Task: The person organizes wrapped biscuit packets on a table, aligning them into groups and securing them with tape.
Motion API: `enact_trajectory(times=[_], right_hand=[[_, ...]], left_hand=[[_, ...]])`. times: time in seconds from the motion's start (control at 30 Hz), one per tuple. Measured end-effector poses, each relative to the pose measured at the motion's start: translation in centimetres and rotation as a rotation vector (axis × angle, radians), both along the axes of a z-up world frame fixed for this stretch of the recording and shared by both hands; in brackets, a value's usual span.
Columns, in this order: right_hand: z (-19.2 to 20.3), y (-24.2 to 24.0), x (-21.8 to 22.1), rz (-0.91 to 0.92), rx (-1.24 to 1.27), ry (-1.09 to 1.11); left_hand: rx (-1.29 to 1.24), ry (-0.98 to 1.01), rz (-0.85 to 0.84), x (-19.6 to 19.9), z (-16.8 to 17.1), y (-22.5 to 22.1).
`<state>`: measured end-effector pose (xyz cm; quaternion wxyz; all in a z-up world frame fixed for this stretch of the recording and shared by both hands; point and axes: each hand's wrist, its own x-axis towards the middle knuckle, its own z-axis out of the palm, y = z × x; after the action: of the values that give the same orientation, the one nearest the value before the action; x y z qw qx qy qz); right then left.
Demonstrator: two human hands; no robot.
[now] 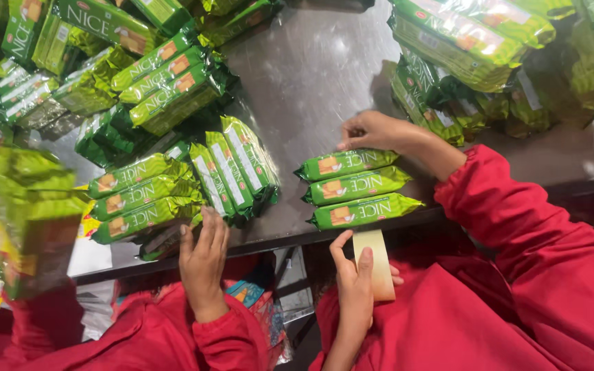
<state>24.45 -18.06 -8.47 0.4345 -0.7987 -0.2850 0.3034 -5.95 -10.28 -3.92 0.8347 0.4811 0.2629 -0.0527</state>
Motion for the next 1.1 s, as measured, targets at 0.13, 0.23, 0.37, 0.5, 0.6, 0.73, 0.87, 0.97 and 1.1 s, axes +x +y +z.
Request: enact_trajectory(times=[0.13, 0.23, 0.37, 0.5, 0.6, 0.73, 0.87, 0.97, 1.1], right_hand=[[-1.8, 0.4, 1.8, 0.149, -0.084, -0.085], [-2.8, 0.0, 2.3, 0.161, -0.033, -0.013], [-3.0, -1.4, 1.9, 0.294, -0.012, -0.073], [-0.5, -5.8, -0.9, 0.051, 0.242, 0.206], [1.7, -9.0, -5.4, 0.217, 0.270, 0.046], [2.9, -9.7, -11.0, 0.164, 0.042, -0.241], [3.8, -8.6, -10.6, 0.008, -0.078, -0.216], [3.8, -9.0, -8.8, -0.118, -0.014, -0.067], [1.0, -7.7, -6.8, -0.240, -0.063, 0.378]], left_hand=[[-0.026, 0.011, 0.001, -0.5, -0.4, -0.3], [-0.050, 0.008, 0.033, -0.4, -0.1, -0.5], [-0.096, -0.005, 0.077, -0.2, 0.1, -0.8], [-0.112, -0.032, 0.093, -0.3, 0.0, -0.8], [-0.150, -0.043, 0.097, -0.2, -0.2, -0.6], [-0.150, -0.028, 0.089, -0.1, -0.3, -0.5], [-0.090, -0.196, 0.073, 0.6, 2.9, 0.3], [0.093, -0.537, -0.114, 1.6, 7.1, 2.4], [0.230, -0.829, -0.078, 10.6, 7.4, 3.6]])
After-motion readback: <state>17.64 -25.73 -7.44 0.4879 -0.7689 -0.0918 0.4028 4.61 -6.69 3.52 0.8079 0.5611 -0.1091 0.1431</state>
